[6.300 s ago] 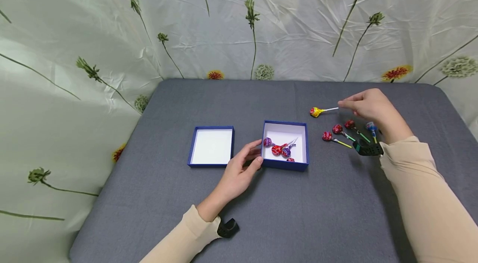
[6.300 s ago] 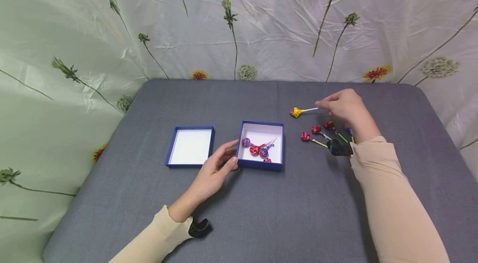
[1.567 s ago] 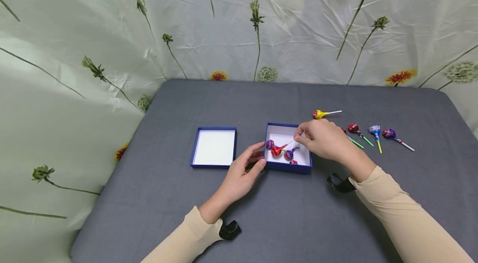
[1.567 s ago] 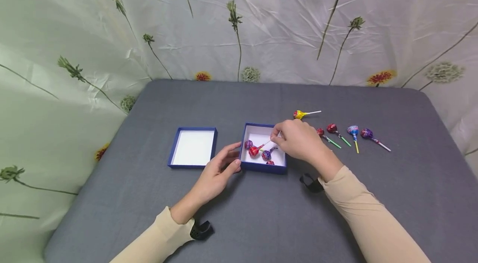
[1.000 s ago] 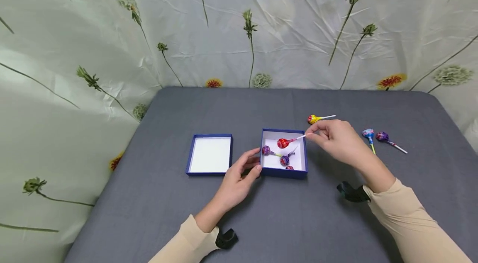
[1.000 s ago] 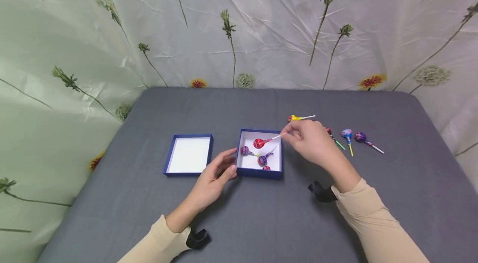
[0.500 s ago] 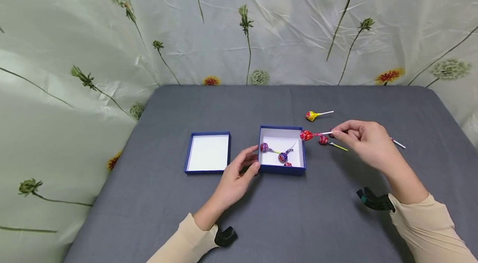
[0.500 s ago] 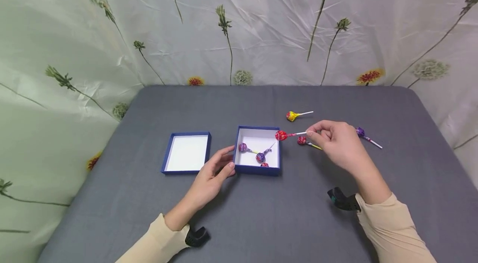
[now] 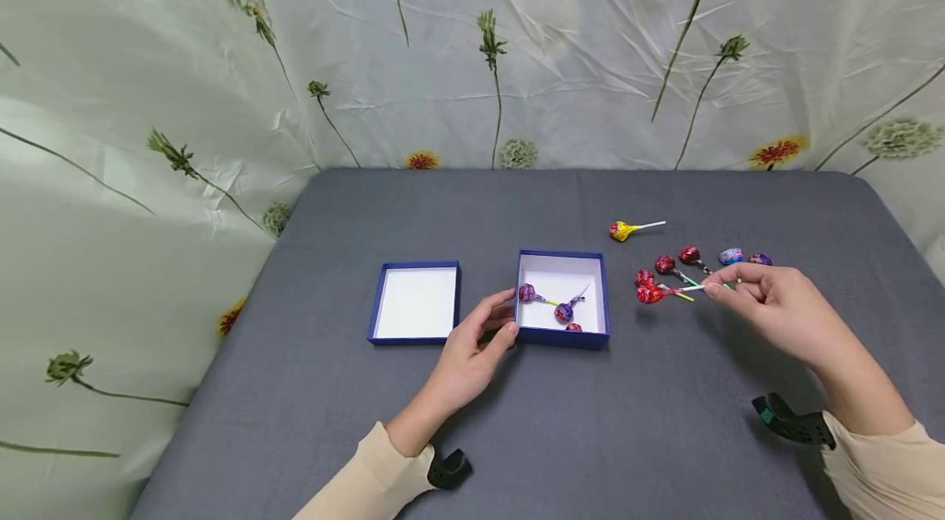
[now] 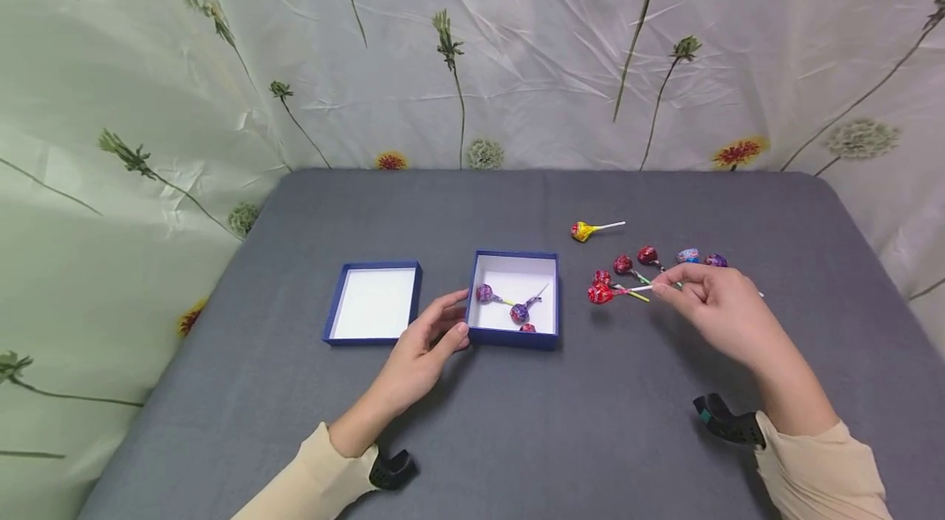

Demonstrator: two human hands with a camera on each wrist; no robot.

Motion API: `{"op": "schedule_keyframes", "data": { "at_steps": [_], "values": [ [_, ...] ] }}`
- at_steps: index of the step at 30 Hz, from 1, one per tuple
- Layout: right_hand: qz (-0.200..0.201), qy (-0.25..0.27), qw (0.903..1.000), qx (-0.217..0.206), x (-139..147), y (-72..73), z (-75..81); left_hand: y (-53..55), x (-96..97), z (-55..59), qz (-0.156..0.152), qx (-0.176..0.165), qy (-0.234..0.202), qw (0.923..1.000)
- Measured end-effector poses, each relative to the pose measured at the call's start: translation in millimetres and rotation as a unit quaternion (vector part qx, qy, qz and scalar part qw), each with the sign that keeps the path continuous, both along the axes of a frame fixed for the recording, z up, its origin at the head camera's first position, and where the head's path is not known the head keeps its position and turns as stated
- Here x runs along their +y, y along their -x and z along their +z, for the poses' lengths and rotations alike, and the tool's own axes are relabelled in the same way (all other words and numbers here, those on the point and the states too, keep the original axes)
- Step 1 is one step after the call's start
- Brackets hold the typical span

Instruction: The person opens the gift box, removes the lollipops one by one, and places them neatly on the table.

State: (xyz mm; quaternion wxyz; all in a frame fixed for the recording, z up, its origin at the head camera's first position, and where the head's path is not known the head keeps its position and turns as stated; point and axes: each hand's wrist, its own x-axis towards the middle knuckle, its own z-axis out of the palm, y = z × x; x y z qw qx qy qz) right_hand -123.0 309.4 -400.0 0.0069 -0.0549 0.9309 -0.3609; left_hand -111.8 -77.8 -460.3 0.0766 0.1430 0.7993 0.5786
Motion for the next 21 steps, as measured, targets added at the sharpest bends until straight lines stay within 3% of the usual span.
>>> {"op": "schedule_keyframes", "data": {
  "at_steps": [21],
  "values": [
    [-0.001,0.000,0.9994,-0.036,33,-13.7,-25.3,2.1,-1.0,-2.5,-0.002,-0.003,-0.004,1.0000]
  ]
}}
